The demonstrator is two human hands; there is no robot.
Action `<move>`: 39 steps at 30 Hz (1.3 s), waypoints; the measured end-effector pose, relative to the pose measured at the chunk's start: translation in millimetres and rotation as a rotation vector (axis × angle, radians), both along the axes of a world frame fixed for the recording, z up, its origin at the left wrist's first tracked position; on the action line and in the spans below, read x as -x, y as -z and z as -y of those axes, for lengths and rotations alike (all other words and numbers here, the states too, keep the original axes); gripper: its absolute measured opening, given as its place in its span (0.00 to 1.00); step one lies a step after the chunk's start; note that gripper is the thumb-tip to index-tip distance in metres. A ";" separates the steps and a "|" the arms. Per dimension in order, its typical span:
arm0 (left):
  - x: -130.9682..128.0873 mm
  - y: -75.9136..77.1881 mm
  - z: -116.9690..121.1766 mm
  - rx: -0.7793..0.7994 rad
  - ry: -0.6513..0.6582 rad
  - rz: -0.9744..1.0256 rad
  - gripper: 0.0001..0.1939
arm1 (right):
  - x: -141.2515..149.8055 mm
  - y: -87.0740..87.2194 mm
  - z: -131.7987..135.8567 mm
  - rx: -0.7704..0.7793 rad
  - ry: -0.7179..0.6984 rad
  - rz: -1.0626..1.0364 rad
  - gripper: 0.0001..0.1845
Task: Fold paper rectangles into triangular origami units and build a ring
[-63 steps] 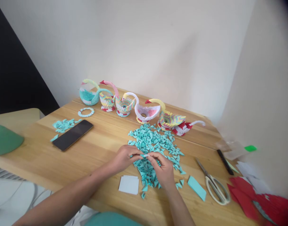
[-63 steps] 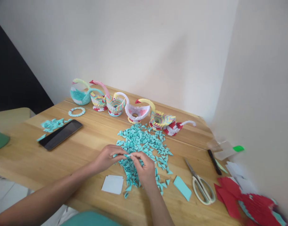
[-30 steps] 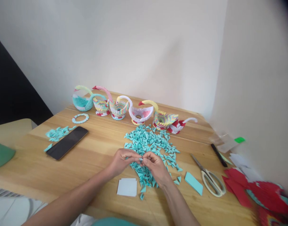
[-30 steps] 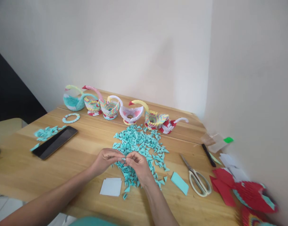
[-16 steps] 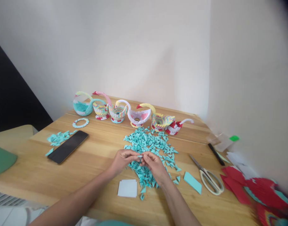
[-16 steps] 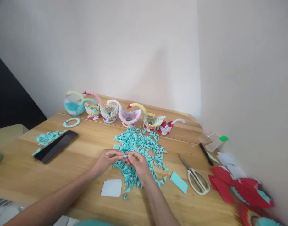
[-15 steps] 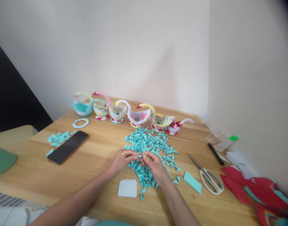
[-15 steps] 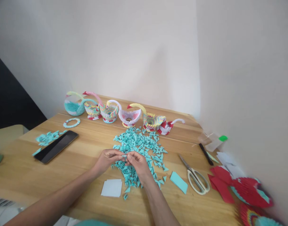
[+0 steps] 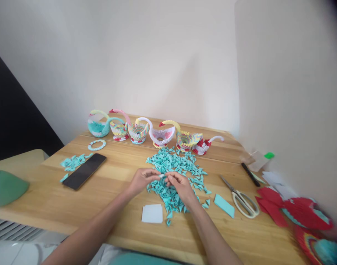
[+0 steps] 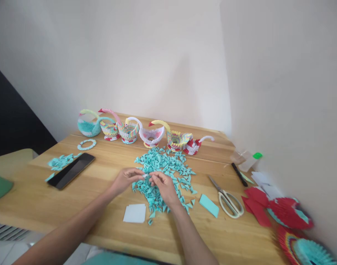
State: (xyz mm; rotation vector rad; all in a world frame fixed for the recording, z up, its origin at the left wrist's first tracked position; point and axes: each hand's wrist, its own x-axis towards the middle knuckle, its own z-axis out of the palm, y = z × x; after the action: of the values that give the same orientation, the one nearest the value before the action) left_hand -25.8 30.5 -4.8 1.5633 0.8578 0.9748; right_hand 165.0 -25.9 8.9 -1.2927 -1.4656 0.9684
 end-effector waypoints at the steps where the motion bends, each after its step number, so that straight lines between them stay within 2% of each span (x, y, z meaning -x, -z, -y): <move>1: 8.1 -5.3 -3.8 0.003 -0.023 -0.005 0.14 | -1.6 -0.3 0.1 -0.024 0.020 0.044 0.17; 2: 17.8 -10.1 -7.4 0.005 -0.051 -0.021 0.14 | -3.0 -0.8 0.4 -0.051 0.038 0.092 0.16; 5: 50.9 -15.3 -13.2 -0.106 -0.157 -0.292 0.14 | -5.1 -2.2 2.1 -0.139 0.027 0.243 0.12; 7: 69.4 -7.7 -11.1 -0.151 -0.184 -0.444 0.12 | -4.4 -1.3 2.9 -0.189 -0.011 0.334 0.10; 9: 80.8 6.0 -5.1 -0.149 -0.188 -0.490 0.12 | -2.4 1.5 2.9 -0.225 -0.043 0.413 0.09; 13: 84.6 27.6 9.4 -0.117 -0.180 -0.357 0.14 | 6.2 10.9 3.5 -0.314 -0.104 0.572 0.09; 16: 81.4 27.4 15.9 -0.127 -0.181 -0.285 0.12 | 18.0 16.9 6.5 -0.494 -0.181 0.745 0.10; 18: 79.7 23.4 17.6 -0.152 -0.161 -0.257 0.10 | 27.9 18.6 8.5 -0.558 -0.223 0.833 0.09; 22: 76.9 20.0 17.9 -0.164 -0.095 -0.200 0.09 | 48.1 18.1 6.9 -0.532 -0.240 1.074 0.07; 26: 74.9 22.5 17.3 -0.051 -0.083 -0.106 0.10 | 62.2 17.4 0.7 -0.508 -0.269 1.219 0.06; 29: 74.5 21.6 19.7 0.042 -0.068 -0.011 0.11 | 60.3 12.6 -1.1 -0.542 -0.314 1.214 0.06; 32: 71.0 16.1 24.4 0.116 -0.017 0.083 0.13 | 43.7 0.4 -1.4 -0.580 -0.342 1.119 0.08; 35: 60.0 6.9 26.2 0.180 0.053 0.174 0.15 | 18.9 -12.1 -2.9 -0.537 -0.254 0.746 0.12; 39: 35.8 -5.2 18.2 0.249 0.160 0.219 0.16 | -7.4 -11.5 -4.1 -0.271 -0.157 0.392 0.11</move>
State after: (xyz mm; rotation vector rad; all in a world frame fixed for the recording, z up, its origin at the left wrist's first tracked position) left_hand -61.6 12.3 0.3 1.2659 0.6621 0.8689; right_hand 172.4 -21.9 20.4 -1.2232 -1.9495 0.6038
